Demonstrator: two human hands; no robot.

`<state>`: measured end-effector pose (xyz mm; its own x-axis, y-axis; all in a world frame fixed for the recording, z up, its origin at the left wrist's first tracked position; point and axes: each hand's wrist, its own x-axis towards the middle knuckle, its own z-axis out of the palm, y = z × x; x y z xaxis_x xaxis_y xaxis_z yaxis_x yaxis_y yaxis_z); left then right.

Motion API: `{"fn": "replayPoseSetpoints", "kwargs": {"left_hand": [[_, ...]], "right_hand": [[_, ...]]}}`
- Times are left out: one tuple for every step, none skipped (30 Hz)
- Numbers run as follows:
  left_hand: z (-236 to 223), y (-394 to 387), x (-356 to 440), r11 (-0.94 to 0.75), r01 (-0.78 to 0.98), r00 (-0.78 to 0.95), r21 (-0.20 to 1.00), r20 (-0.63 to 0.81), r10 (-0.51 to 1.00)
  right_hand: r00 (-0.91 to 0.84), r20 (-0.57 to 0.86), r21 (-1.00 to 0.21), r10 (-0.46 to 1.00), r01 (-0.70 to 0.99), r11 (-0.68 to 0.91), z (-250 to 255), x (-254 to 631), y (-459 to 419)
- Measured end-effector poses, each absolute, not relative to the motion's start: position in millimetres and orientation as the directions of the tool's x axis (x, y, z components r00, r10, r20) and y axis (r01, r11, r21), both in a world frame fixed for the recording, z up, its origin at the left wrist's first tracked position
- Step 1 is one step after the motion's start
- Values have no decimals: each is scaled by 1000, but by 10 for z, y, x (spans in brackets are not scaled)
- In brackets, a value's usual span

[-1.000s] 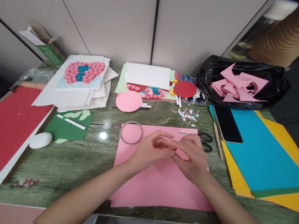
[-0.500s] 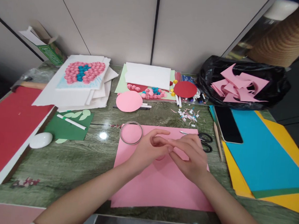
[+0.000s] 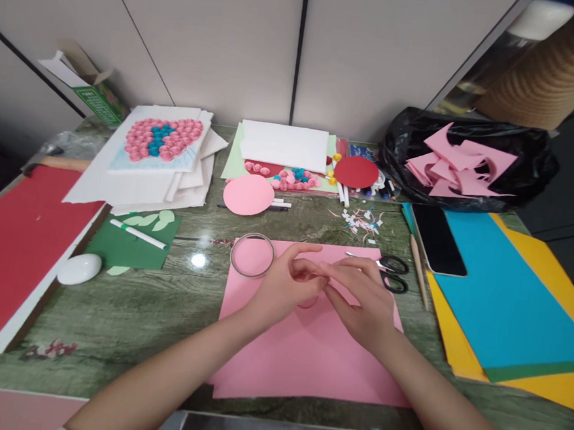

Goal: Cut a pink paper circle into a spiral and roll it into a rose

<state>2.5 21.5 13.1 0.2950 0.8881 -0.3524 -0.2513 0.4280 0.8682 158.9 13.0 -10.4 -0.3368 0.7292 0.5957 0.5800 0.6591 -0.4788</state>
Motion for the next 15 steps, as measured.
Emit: {"fn": "replayPoseSetpoints", "kwargs": {"left_hand": [[133,214,29,419,-247,289,874,-346,893],[133,214,30,413,-243,287,878,-341,895],[131,215,28,412,-240,290,879,-340,895],[128,217,24,414,-237,296,879,-341,892],[125,219,18,417,-237,305,877,-341,889],[122,221,10,420,-239,314,876,-339,887],[119,223,4,421,-242,321,874,-338,885],[116,224,-2,424,-246,327,872,-337,883],[114,224,-5,427,-250,333,869,-337,881],[111,222,-7,433,-255,340,865,-339,877],[107,219,-6,440,-259,348,860,-342,873],[103,215,-3,447,-265,355,854,-344,869],[97,209,1,453,-272,362,849,-346,865],[91,204,6,461,-281,371,842,-348,861],[86,198,12,471,-290,382,833,-350,855]], "right_hand": [[-347,587,-482,731,576,660,-109,1584,129],[-358,580,-486,732,569,664,-114,1580,128],[-370,572,-488,732,564,667,-119,1578,128],[-380,565,-488,732,561,668,-124,1578,128],[-391,554,-489,735,562,668,-128,1580,128],[-398,544,-490,739,564,665,-133,1583,128],[-399,539,-491,742,567,661,-137,1586,127],[-394,541,-493,743,567,660,-140,1590,127],[-385,551,-493,741,566,661,-142,1593,127],[-371,563,-493,738,566,661,-142,1596,126],[-357,577,-490,735,569,661,-141,1598,126],[-343,590,-485,731,573,661,-138,1599,125],[-334,601,-479,726,577,662,-132,1600,125],[-328,607,-474,724,581,661,-125,1601,125],[-326,610,-470,723,585,661,-118,1602,125]]}}
